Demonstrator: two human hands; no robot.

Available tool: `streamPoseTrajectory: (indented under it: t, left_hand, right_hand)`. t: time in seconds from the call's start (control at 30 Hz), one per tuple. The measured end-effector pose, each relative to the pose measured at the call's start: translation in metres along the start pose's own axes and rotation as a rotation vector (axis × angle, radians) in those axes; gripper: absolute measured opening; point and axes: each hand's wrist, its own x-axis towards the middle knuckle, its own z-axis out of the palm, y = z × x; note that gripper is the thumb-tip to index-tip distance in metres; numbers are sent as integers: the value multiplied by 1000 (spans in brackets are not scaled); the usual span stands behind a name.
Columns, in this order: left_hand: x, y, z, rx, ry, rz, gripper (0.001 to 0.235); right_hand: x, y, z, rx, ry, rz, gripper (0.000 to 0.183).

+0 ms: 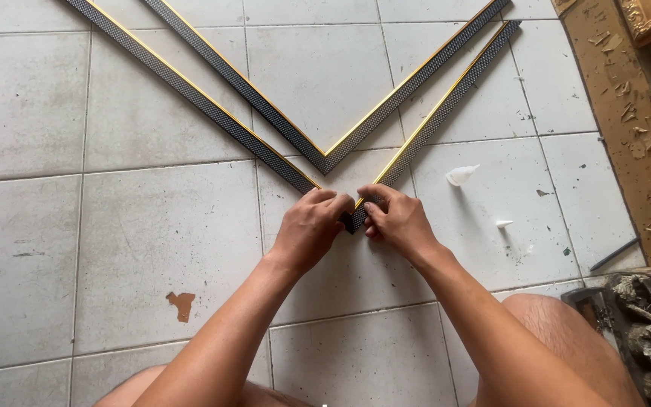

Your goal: The person assembles a picture frame by arranging black and gold frame pieces on the floor, applying glue to the mitered corners, and pressing them together to form a rectangular frame.

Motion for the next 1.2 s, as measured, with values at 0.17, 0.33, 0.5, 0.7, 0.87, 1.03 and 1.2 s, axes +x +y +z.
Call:
streamPoseTrajectory:
  t: [0.17, 0.33, 0.5, 0.7, 0.87, 1.03, 1.2]
  left_hand:
    - [1, -5, 15, 40, -18, 35, 43]
    - [3, -12, 38, 66, -5, 47, 42]
    - [5, 4, 16, 56, -19, 71, 41]
    - [5, 15, -7, 91, -45, 119, 39]
    - [3, 16, -6, 106, -34, 135, 39]
    - [2, 14, -4, 105, -13, 159, 38]
    - [2, 13, -8, 92, -7, 156, 34]
  right_hand:
    - [3, 6, 1, -10, 1, -12, 32]
    - [3, 10, 6, 24, 49, 31, 37]
    - [-20, -27, 9, 54, 109, 116, 63]
    - [-30, -25, 11, 176, 145, 217, 79]
    - [-31, -18, 21, 269, 208, 281, 64]
    - [-35, -11, 38, 399, 359, 323, 52]
    - [-39, -7, 35, 480, 323, 340, 64]
